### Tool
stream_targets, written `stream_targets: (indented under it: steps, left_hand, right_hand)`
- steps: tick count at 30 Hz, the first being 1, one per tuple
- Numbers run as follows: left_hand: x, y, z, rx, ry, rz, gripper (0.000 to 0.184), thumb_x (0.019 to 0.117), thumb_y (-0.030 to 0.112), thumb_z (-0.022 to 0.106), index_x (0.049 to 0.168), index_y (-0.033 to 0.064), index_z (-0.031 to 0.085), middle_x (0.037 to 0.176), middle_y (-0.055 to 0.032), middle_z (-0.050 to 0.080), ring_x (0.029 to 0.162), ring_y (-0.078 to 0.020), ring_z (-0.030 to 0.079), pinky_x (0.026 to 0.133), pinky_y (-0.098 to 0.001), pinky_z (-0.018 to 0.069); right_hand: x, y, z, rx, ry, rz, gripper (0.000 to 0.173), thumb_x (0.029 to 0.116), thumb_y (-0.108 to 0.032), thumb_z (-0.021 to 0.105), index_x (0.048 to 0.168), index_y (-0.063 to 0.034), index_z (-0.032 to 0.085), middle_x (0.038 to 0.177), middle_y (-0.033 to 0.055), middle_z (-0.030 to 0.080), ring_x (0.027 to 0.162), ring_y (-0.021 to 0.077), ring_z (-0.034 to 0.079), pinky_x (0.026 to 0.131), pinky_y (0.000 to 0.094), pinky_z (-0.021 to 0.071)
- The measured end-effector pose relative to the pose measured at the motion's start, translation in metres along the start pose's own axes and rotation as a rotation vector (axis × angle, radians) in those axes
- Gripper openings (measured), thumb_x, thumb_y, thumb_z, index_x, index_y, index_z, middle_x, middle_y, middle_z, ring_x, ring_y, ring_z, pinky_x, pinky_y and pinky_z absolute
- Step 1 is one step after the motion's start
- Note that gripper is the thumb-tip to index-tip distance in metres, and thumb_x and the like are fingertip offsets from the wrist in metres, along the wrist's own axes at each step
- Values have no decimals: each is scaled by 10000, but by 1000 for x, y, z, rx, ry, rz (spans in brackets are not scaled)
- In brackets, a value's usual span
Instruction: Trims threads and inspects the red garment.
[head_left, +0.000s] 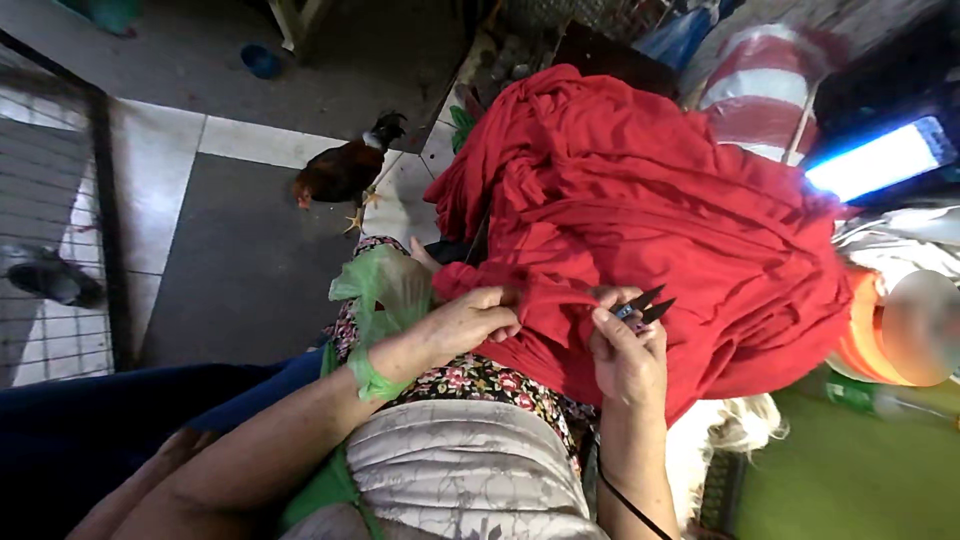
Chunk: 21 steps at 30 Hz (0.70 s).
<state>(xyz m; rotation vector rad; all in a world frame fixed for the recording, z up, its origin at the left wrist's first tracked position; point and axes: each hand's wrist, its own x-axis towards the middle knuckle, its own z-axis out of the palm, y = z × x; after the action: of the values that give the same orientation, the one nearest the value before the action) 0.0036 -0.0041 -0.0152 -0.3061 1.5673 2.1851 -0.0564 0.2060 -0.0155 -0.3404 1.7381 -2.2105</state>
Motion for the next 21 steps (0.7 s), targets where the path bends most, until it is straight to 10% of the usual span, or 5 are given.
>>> stream_targets:
  steps: [2,5,9,13,21]
  left_hand:
    - [-1,0,7,44,19,49,101,896,74,552,891,123,639,758,101,609,718,29,561,689,-164,475]
    - [0,3,16,260,118,84,311,933,231,709,1155,18,663,998,-27,710,933,-43,673,869,-267,564]
    - [9,-4,14,529,299,182,188,1030,111,568,1066,-37,679,915,-135,681,857,-174,649,803,-384,532]
    - [6,-9,3,486,248,205,151,1018,56,554,1071,-5,681,935,-72,681,863,-85,634,811,-297,527]
    - [0,-9,-3,172,153,118,202,913,182,644,1075,70,690,909,22,676,825,-38,635,746,-238,540]
  right_hand:
    - [-4,5,3,-45,17,-5,168,965,-33,565,994,-167,662,893,-91,676,549,-72,473,498,102,408]
    - [-10,14,4,-153,43,-54,148,970,-33,554,1038,-145,622,922,-94,659,588,-64,484,520,115,423]
    - [-15,9,-4,-574,61,-256,107,903,-1,555,1002,-26,587,1004,-18,641,819,-54,583,682,112,496]
    - [-15,16,-20,-921,14,-500,108,870,-5,586,922,44,666,972,156,633,887,102,607,768,152,496]
    - [-18,32,-13,-922,26,-503,105,837,25,601,889,56,687,978,170,632,898,123,613,798,153,501]
